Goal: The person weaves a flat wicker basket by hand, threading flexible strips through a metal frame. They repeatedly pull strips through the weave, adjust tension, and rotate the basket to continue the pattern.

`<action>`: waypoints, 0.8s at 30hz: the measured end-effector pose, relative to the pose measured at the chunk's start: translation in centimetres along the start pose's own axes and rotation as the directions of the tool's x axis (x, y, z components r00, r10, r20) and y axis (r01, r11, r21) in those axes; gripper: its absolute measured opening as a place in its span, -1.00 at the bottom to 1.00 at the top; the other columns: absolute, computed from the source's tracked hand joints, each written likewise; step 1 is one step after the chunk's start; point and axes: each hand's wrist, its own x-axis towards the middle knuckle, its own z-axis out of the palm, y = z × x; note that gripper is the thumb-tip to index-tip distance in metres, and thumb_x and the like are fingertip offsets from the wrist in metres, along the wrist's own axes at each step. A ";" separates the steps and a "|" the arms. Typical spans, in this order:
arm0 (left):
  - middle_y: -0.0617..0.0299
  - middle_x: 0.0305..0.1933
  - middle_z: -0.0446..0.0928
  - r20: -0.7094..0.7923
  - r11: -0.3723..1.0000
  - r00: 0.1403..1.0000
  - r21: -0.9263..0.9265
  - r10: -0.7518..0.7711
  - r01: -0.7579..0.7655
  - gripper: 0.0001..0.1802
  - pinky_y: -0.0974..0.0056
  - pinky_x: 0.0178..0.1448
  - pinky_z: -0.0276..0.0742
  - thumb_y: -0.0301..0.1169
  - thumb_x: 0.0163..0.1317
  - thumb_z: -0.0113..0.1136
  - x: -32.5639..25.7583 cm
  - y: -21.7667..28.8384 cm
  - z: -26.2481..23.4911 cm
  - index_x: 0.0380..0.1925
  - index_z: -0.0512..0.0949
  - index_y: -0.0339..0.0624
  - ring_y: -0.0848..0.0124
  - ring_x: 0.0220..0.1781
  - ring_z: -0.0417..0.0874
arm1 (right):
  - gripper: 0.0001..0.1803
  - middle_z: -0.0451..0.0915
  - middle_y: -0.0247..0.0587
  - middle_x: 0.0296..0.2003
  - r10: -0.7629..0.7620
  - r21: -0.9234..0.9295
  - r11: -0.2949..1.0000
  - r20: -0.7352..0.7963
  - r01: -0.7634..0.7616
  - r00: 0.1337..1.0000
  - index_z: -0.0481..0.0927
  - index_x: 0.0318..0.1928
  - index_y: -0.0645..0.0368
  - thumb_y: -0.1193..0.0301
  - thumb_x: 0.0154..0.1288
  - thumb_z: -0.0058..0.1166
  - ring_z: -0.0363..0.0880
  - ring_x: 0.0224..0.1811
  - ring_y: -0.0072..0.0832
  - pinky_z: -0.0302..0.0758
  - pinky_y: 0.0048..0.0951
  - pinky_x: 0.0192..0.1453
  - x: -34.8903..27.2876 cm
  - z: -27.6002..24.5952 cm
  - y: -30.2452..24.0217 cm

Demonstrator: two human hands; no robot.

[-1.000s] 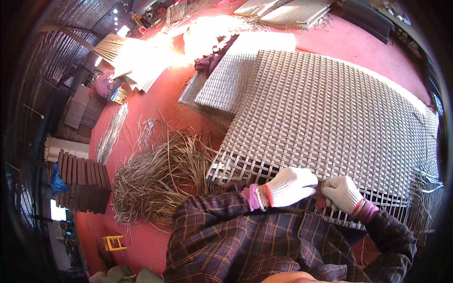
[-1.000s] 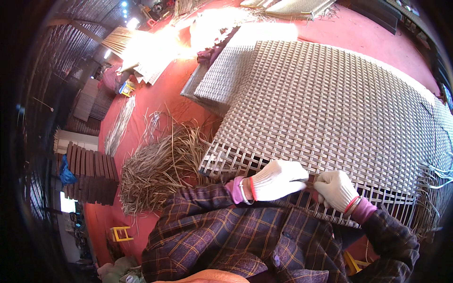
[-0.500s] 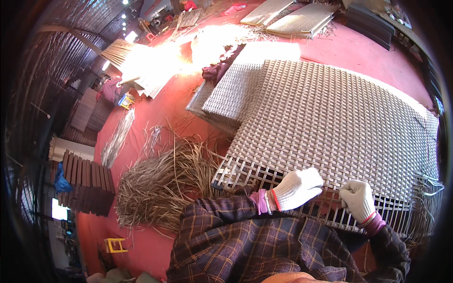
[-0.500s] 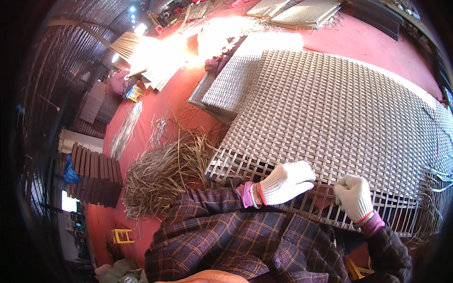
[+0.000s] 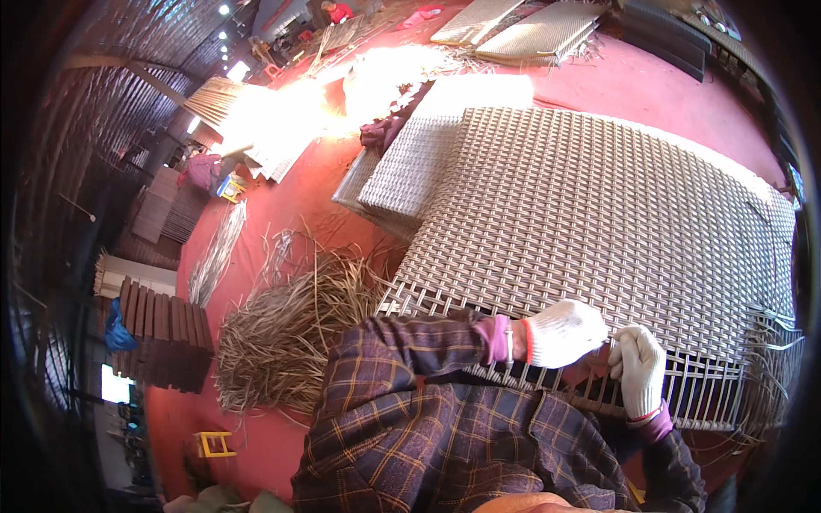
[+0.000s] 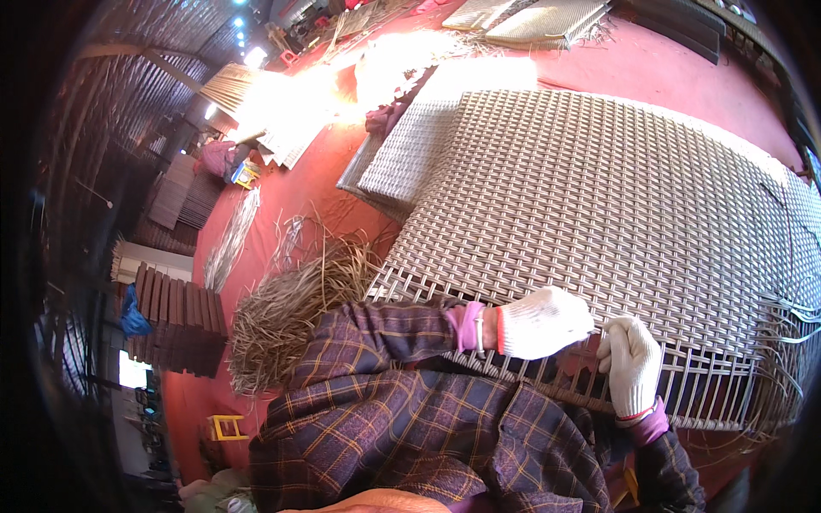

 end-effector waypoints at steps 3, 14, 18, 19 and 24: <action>0.12 -0.28 0.71 -0.220 0.997 0.974 -0.039 0.049 -0.059 -0.90 0.17 -0.06 0.74 -0.43 0.39 0.28 6.1 1.7 0.3 -0.20 0.71 -0.18 0.19 -0.29 0.75 | -0.80 0.61 -0.36 -0.45 0.000 0.237 0.970 -0.218 0.053 0.976 0.62 0.00 0.27 0.44 0.73 -0.05 0.48 -0.53 -0.70 0.42 -0.59 -0.42 0.3 1.1 3.2; 0.03 0.01 0.75 -0.120 0.941 0.971 -0.296 -0.205 0.162 -0.70 0.12 0.13 0.74 -0.28 0.49 0.24 7.5 2.6 0.2 0.08 0.75 -0.15 0.13 0.02 0.80 | -0.57 0.55 -0.41 -0.54 -0.097 0.226 0.967 -0.105 0.119 0.990 0.64 -0.12 0.23 0.12 0.76 -0.02 0.45 -0.55 -0.66 0.31 -0.54 -0.44 -0.5 -1.6 5.2; 0.00 -0.02 0.75 0.160 0.811 0.940 -0.475 -0.302 0.342 -0.65 0.04 0.17 0.72 -0.19 0.49 0.20 3.9 1.6 -0.4 0.08 0.71 -0.17 0.05 0.01 0.79 | -0.50 0.55 -0.41 -0.56 -0.139 -0.007 0.990 -0.204 0.141 0.969 0.72 -0.20 0.25 0.18 0.81 -0.14 0.41 -0.54 -0.69 0.30 -0.56 -0.42 -1.0 -1.5 1.3; 0.01 -0.04 0.75 0.199 0.837 0.936 -0.421 -0.291 0.350 -0.65 0.03 0.15 0.72 -0.20 0.48 0.20 3.1 1.2 -0.3 0.06 0.71 -0.18 0.03 -0.01 0.79 | -0.49 0.55 -0.42 -0.56 -0.137 0.010 0.990 -0.205 0.142 0.969 0.73 -0.18 0.26 0.18 0.81 -0.16 0.40 -0.54 -0.69 0.30 -0.56 -0.41 -1.1 -1.5 1.1; 0.22 -0.34 0.74 0.166 0.960 0.965 -0.160 -0.204 0.231 -0.80 0.21 -0.15 0.73 -0.22 0.36 0.29 4.3 1.5 1.8 -0.32 0.77 -0.05 0.30 -0.29 0.78 | -0.47 0.55 -0.43 -0.56 -0.156 0.130 0.972 -0.254 0.194 0.954 0.74 -0.15 0.23 0.12 0.82 -0.17 0.38 -0.56 -0.69 0.29 -0.56 -0.41 -0.6 -2.1 4.4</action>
